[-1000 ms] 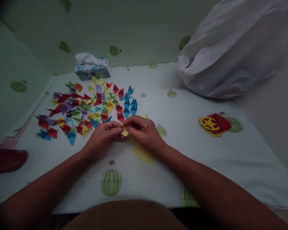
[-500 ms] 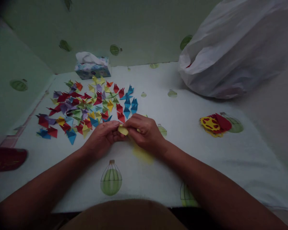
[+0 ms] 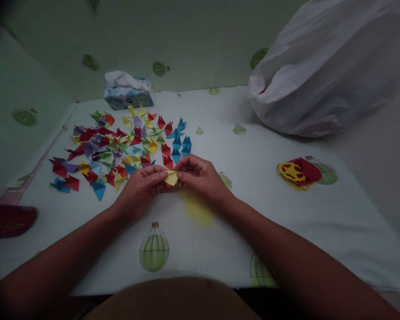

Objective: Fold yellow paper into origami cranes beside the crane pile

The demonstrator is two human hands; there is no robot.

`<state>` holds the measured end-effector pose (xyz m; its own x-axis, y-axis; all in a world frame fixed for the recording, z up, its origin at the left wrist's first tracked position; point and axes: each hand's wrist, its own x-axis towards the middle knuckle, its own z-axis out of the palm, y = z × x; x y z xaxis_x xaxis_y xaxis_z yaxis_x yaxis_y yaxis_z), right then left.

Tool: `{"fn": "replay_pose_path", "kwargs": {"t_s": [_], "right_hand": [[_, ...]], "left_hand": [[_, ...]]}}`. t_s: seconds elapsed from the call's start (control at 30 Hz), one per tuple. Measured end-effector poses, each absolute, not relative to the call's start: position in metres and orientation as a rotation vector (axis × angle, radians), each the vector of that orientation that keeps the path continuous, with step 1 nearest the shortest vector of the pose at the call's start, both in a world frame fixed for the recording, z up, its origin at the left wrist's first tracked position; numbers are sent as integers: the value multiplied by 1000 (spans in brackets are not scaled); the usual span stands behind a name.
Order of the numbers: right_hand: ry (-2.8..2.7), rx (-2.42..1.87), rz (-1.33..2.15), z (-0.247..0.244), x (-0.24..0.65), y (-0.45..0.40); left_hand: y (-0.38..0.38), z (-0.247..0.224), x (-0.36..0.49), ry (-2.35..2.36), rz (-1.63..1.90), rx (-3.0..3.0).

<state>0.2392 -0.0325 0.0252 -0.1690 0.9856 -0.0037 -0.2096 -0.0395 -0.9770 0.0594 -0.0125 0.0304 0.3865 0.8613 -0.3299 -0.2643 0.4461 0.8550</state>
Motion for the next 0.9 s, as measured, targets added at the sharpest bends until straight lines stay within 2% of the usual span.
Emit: {"fn": "replay_pose_path", "kwargs": {"t_s": [0.3,0.7,0.9], "right_hand": [[-1082,-982,1495,20,237,-32],[-1410,-1016,1153,20,240,-33],[-1484,-1051,1089,15,239,-34]], "left_hand": [[-13,30,60,915,848,856],[-13,28,59,910,795,810],[-12,28,60,920,780,825]]}}
